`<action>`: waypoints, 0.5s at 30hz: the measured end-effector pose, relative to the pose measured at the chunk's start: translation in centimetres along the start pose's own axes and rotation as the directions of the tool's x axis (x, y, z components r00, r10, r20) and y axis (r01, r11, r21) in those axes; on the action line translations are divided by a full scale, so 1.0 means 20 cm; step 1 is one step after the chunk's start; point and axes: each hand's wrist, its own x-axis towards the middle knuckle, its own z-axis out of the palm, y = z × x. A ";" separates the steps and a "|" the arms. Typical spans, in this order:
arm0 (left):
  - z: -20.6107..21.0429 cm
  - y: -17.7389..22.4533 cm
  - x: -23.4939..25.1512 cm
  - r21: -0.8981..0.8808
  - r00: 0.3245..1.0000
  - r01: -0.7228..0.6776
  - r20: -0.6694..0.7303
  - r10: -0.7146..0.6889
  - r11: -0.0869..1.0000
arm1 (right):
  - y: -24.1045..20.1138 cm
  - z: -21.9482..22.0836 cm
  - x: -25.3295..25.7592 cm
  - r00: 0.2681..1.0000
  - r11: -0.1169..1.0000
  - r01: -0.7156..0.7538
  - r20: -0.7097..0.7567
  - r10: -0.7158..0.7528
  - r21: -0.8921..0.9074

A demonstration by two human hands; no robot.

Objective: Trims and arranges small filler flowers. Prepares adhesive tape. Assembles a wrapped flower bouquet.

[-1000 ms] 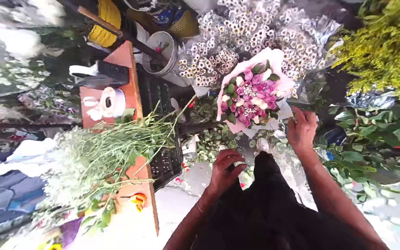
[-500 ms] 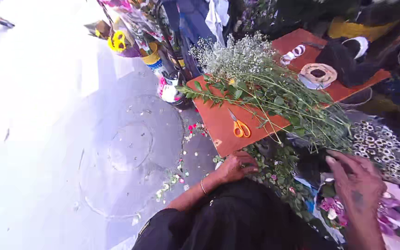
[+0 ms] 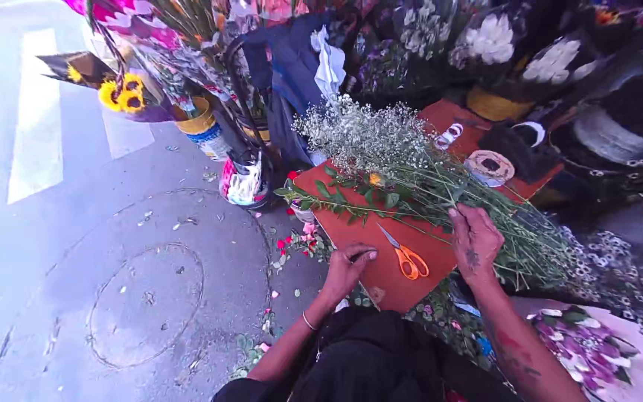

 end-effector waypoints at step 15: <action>0.24 0.33 0.34 -0.546 0.958 -0.207 0.054 0.281 0.812 | 0.16 -0.10 -0.42 0.995 0.997 -0.037 -0.087 0.043 0.064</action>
